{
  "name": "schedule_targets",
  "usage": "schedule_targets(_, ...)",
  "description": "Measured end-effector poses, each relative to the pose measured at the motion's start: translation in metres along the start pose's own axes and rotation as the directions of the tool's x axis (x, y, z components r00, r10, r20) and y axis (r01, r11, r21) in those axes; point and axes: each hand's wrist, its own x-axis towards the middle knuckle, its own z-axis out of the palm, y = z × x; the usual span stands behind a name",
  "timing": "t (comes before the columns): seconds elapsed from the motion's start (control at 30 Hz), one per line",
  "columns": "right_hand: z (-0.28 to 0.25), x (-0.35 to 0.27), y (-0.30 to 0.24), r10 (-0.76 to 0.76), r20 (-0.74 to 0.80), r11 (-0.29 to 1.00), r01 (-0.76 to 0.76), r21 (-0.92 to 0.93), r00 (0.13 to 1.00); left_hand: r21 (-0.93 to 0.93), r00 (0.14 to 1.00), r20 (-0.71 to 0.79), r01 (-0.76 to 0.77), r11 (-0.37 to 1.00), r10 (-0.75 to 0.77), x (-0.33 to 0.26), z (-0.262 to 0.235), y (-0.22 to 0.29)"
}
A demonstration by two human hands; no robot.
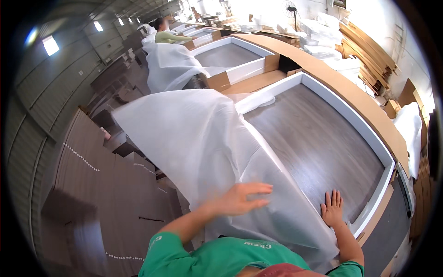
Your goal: The person places a large wood-patterned panel into a white foam insert inside a cardboard box on a conveyor line and then covers the panel with a sheet of white protective foam.
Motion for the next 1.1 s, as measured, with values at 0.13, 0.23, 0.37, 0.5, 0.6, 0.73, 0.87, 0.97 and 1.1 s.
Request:
schedule_targets(0.13,-0.004,-0.002,-0.003,-0.001,-0.056,1.000,0.001,0.003,0.998,0.058,0.982,-0.133,0.143,0.988,-0.134,-0.053,0.022,-0.005)
schedule_targets(0.23,-0.009,-0.001,-0.005,0.064,-0.006,0.998,-0.064,0.022,0.998,0.187,0.972,-0.163,0.197,0.962,-0.168,-0.087,0.039,-0.026)
schedule_targets(0.37,-0.003,-0.001,-0.006,0.074,0.048,0.997,-0.074,-0.002,0.996,0.383,0.951,-0.083,0.306,0.872,-0.297,-0.137,0.056,-0.077)
schedule_targets(0.5,-0.020,0.014,0.000,0.003,0.121,1.000,-0.003,-0.004,0.993,0.547,0.862,-0.004,0.426,0.720,-0.506,-0.191,0.077,-0.155)
schedule_targets(0.6,-0.048,0.028,0.023,-0.063,0.301,0.987,0.014,0.161,0.951,0.592,0.709,0.134,0.503,0.630,-0.692,-0.192,0.081,-0.137)
schedule_targets(0.73,-0.109,0.033,-0.001,0.187,0.473,0.892,-0.351,0.285,0.861,0.568,0.646,0.243,0.510,0.646,-0.724,-0.196,0.085,-0.129)
schedule_targets(0.87,-0.157,-0.024,-0.064,0.284,-0.028,0.776,-0.212,0.594,0.959,0.463,0.810,0.238,0.390,0.796,-0.535,-0.215,0.087,-0.112)
schedule_targets(0.97,-0.160,-0.083,-0.132,0.408,-0.412,0.770,-0.065,0.635,0.815,0.427,0.839,0.317,0.289,0.857,-0.441,-0.239,0.087,-0.110)
schedule_targets(1.1,-0.114,-0.171,-0.226,0.643,-0.516,0.707,-0.180,0.684,0.566,0.343,0.843,0.431,0.177,0.922,-0.322,-0.294,0.102,-0.149)
